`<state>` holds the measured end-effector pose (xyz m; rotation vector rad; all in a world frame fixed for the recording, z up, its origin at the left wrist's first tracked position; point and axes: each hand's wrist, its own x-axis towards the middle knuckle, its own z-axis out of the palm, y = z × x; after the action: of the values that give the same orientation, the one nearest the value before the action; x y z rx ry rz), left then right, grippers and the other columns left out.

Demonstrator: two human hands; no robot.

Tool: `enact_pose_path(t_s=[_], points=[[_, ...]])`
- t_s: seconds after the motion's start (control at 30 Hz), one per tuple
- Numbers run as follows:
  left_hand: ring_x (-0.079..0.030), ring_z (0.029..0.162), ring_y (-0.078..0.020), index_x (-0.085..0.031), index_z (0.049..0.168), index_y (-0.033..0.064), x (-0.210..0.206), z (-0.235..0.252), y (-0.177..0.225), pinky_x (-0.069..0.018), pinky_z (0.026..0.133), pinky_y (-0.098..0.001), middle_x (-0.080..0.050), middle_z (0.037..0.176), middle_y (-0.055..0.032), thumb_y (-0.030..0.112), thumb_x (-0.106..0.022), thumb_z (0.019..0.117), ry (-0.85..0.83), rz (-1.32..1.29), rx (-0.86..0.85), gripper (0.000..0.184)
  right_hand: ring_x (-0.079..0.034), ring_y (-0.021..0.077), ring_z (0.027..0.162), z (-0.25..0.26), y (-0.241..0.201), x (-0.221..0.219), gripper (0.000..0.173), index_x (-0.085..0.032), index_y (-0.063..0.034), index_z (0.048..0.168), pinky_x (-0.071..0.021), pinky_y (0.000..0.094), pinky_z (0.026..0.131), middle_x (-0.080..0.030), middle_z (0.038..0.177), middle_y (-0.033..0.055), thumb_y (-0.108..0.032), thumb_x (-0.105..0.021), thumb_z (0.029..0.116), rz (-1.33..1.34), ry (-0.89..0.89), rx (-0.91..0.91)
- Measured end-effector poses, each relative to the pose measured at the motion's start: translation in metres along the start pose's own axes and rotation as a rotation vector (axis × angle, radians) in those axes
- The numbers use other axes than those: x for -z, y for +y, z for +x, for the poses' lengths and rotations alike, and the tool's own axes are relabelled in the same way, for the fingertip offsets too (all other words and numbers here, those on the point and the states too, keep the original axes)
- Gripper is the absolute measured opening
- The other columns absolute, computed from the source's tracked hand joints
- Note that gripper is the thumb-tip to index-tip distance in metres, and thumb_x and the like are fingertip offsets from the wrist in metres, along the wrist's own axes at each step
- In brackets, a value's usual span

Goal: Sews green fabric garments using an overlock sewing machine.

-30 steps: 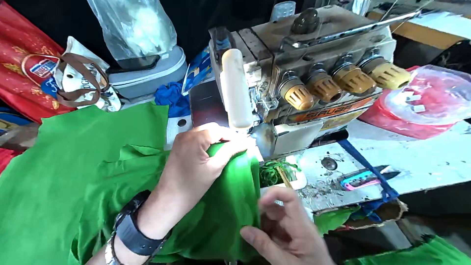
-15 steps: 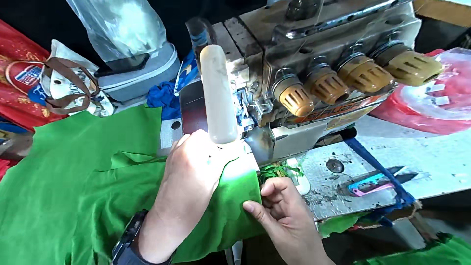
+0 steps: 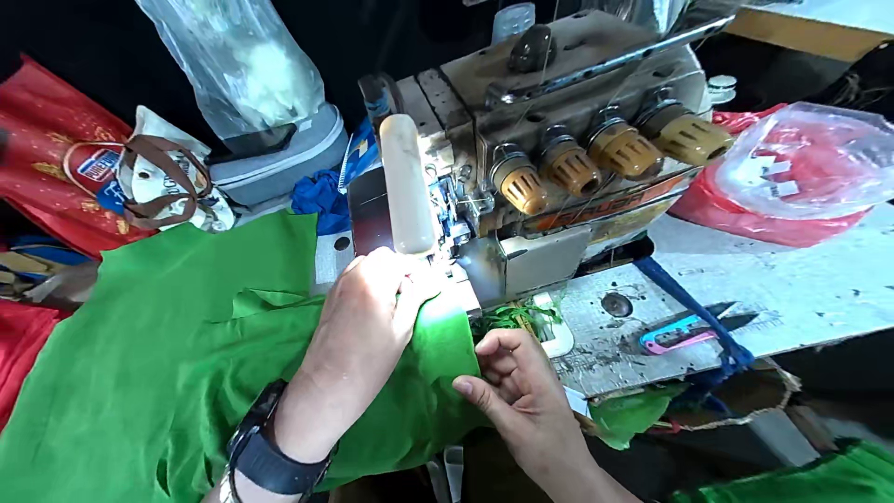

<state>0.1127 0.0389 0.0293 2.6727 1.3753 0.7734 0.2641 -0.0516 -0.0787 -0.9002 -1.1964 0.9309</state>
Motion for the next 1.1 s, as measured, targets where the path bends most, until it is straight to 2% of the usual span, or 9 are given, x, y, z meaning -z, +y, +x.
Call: enact_pose_path(t_s=[0.13, 0.27, 0.33, 0.37, 0.43, 0.53, 0.77, 0.97, 1.1], points=[[-0.062, 0.083, -0.0178, -0.071, 0.093, 0.0061, 0.002, 0.0, 0.001, -0.0512, 0.076, -0.0365, -0.063, 0.086, -0.0042, 0.016, -0.056, 0.101, -0.043, -0.006, -0.06, 0.019, -0.071, 0.0024, 0.081, -0.003, -0.004, 0.001, 0.023, -0.054, -0.0112, 0.114, -0.0597, 0.0172, 0.074, -0.072, 0.091, -0.0018, -0.016, -0.069, 0.0969, -0.029, -0.003, 0.018], [-0.059, 0.09, -0.0008, -0.066, 0.104, 0.014, 0.018, -0.01, -0.001, -0.0503, 0.08, -0.0188, -0.061, 0.096, 0.0067, 0.023, -0.053, 0.1042, -0.126, -0.249, -0.055, 0.017, -0.07, 0.0007, 0.083, -0.013, 0.003, 0.001, 0.027, -0.054, -0.0074, 0.113, -0.0594, 0.0166, 0.075, -0.072, 0.092, -0.0016, -0.015, -0.072, 0.0947, -0.089, 0.007, 0.08], [-0.059, 0.075, 0.0026, -0.064, 0.103, 0.0149, 0.02, -0.013, -0.001, -0.0497, 0.066, -0.0128, -0.062, 0.086, 0.0089, 0.021, -0.055, 0.1037, -0.124, -0.394, -0.051, 0.011, -0.071, 0.0017, 0.084, -0.015, 0.006, -0.001, 0.028, -0.054, -0.0074, 0.113, -0.0602, 0.0177, 0.076, -0.073, 0.092, -0.0012, -0.016, -0.073, 0.094, -0.095, 0.025, 0.103], [-0.06, 0.074, 0.0018, -0.063, 0.103, 0.0143, 0.02, -0.014, 0.0, -0.0507, 0.065, -0.0128, -0.063, 0.085, 0.0084, 0.02, -0.057, 0.1031, -0.132, -0.462, -0.036, 0.008, -0.071, 0.0022, 0.084, -0.015, 0.007, -0.002, 0.028, -0.054, -0.0077, 0.113, -0.0605, 0.0183, 0.076, -0.073, 0.092, -0.001, -0.016, -0.073, 0.0939, -0.087, 0.034, 0.107], [-0.065, 0.081, -0.001, -0.061, 0.106, 0.0136, 0.021, -0.014, 0.004, -0.0547, 0.071, -0.0151, -0.067, 0.092, 0.0065, 0.014, -0.061, 0.1007, -0.145, -0.585, 0.018, 0.005, -0.072, 0.0033, 0.083, -0.016, 0.007, -0.003, 0.029, -0.054, -0.0074, 0.113, -0.0608, 0.019, 0.075, -0.073, 0.091, -0.0004, -0.015, -0.074, 0.093, -0.068, 0.039, 0.106], [-0.067, 0.088, -0.0042, -0.059, 0.114, 0.0133, 0.021, -0.011, 0.007, -0.0563, 0.076, -0.0178, -0.069, 0.1, 0.0045, 0.006, -0.063, 0.0981, -0.149, -0.699, 0.082, 0.018, -0.072, 0.0033, 0.082, -0.015, 0.003, -0.005, 0.03, -0.053, -0.0075, 0.112, -0.0609, 0.0189, 0.074, -0.073, 0.091, -0.0005, -0.014, -0.074, 0.0925, -0.028, 0.038, 0.093], [-0.066, 0.074, -0.0017, -0.068, 0.112, 0.0112, 0.013, -0.012, 0.012, -0.0542, 0.066, -0.0153, -0.073, 0.086, 0.0068, 0.005, -0.073, 0.0912, -0.035, -0.674, 0.118, 0.023, -0.07, 0.0002, 0.082, -0.02, 0.0, -0.002, 0.027, -0.055, -0.007, 0.11, -0.0602, 0.0167, 0.073, -0.073, 0.092, -0.0027, -0.016, -0.074, 0.0925, 0.003, 0.026, 0.103], [-0.066, 0.075, -0.0018, -0.066, 0.105, 0.0108, 0.011, -0.01, 0.015, -0.0552, 0.068, -0.0148, -0.071, 0.087, 0.0056, 0.001, -0.072, 0.091, 0.033, -0.733, 0.109, 0.018, -0.068, -0.0016, 0.083, -0.024, -0.004, -0.003, 0.024, -0.056, -0.0014, 0.111, -0.0582, 0.0142, 0.076, -0.07, 0.094, 0.0022, -0.017, -0.069, 0.0971, -0.057, -0.025, 0.173], [-0.067, 0.075, -0.0025, -0.066, 0.109, 0.0084, 0.009, -0.006, 0.016, -0.057, 0.069, -0.0158, -0.071, 0.091, 0.0041, -0.001, -0.072, 0.0905, 0.028, -0.715, 0.102, 0.021, -0.068, 0.0006, 0.083, -0.027, -0.009, 0.0, 0.023, -0.056, 0.0018, 0.112, -0.0573, 0.0149, 0.077, -0.069, 0.094, 0.0069, -0.011, -0.068, 0.0973, -0.097, -0.097, 0.167]])
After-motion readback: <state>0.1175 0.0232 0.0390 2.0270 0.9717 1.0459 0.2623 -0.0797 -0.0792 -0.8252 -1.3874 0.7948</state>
